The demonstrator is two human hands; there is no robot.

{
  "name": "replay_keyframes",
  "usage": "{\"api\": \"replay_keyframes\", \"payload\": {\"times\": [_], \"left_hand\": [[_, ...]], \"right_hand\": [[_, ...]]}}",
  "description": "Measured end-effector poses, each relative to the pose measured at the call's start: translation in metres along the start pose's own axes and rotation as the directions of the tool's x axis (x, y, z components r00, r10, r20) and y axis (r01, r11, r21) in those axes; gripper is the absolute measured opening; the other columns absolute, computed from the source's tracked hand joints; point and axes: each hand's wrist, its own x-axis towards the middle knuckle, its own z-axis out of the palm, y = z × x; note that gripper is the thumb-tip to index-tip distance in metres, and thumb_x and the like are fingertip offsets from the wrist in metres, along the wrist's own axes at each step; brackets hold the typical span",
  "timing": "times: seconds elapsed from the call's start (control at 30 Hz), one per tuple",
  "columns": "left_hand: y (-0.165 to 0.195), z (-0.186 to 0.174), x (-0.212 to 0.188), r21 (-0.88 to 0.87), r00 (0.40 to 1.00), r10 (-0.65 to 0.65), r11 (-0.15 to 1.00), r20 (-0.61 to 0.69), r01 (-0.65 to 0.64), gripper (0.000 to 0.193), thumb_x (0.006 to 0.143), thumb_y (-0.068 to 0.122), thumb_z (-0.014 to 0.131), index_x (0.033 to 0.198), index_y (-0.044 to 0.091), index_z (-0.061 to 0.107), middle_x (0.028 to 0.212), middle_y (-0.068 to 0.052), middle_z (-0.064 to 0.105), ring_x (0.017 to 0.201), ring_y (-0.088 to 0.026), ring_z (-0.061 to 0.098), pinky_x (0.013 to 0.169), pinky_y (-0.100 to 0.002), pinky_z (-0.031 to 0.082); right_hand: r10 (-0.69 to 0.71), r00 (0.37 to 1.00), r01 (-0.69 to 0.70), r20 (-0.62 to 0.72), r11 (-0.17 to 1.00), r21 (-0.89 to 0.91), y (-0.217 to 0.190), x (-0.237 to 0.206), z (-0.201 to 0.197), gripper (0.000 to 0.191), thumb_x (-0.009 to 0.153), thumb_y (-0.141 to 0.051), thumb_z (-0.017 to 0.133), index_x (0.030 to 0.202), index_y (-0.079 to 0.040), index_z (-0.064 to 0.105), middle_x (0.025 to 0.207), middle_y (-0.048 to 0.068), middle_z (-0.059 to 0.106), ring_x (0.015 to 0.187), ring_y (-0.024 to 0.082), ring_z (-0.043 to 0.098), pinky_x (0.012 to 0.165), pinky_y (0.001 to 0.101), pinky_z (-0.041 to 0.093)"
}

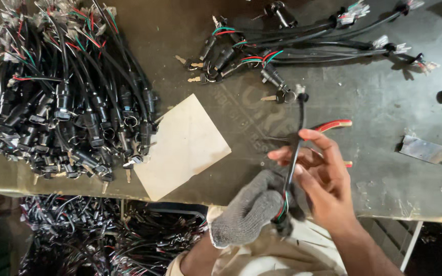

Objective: The person picks up a black wire harness with an ignition switch connector from a workbench covered in similar harnesses, holds the cable end, and uses red-handled pliers to strip insulation from the wire ends, exposing colored inner conductors, then sets the harness back on the table and repeats the process on other harnesses.

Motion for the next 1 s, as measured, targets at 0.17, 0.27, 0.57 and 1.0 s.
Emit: {"api": "replay_keyframes", "payload": {"times": [0.17, 0.27, 0.57, 1.0], "left_hand": [[0.009, 0.012, -0.001, -0.164, 0.985, -0.174, 0.971, -0.003, 0.171, 0.033, 0.110, 0.027, 0.050, 0.132, 0.003, 0.053, 0.098, -0.002, 0.059, 0.086, -0.007, 0.049, 0.077, -0.023, 0.044], [0.011, 0.017, 0.017, -0.247, 0.936, 0.013, 0.963, -0.351, -0.106, 0.024, 0.105, 0.016, 0.060, 0.118, -0.003, 0.053, 0.096, -0.006, 0.063, 0.084, -0.011, 0.056, 0.074, -0.028, 0.048], [0.018, 0.005, -0.002, -0.159, 0.829, 0.438, 0.844, -0.349, -0.513, 0.029, 0.106, 0.025, 0.060, 0.118, -0.001, 0.057, 0.100, -0.010, 0.064, 0.089, -0.019, 0.057, 0.077, -0.034, 0.048], [0.027, 0.021, -0.004, -0.100, 0.825, 0.436, 0.861, -0.358, -0.499, 0.034, 0.103, 0.031, 0.066, 0.114, -0.001, 0.061, 0.112, -0.016, 0.064, 0.101, -0.031, 0.062, 0.090, -0.045, 0.051]], "right_hand": [[0.086, 0.996, -0.077, 0.001, 0.894, 0.442, -0.013, -0.007, 0.006, 0.036, 0.108, -0.013, 0.056, 0.138, -0.014, 0.038, 0.091, 0.009, 0.053, 0.060, 0.015, 0.053, 0.055, 0.0317, 0.046], [0.036, 0.998, -0.055, 0.043, 0.805, 0.591, -0.016, -0.036, 0.027, 0.036, 0.109, -0.021, 0.060, 0.134, -0.005, 0.039, 0.072, 0.008, 0.047, 0.062, 0.018, 0.051, 0.064, 0.0338, 0.048], [-0.483, 0.649, 0.760, 0.589, 0.374, -0.531, 0.009, -0.060, -0.007, 0.032, 0.086, -0.016, 0.069, 0.114, 0.001, 0.069, 0.071, 0.002, 0.062, 0.062, 0.017, 0.060, 0.057, 0.0341, 0.046], [-0.274, 0.810, 0.564, 0.519, 0.119, -0.818, -0.014, -0.031, 0.019, 0.036, 0.084, -0.041, 0.073, 0.093, -0.007, 0.063, 0.093, 0.014, 0.067, 0.085, 0.034, 0.066, 0.071, 0.0413, 0.051]]}}
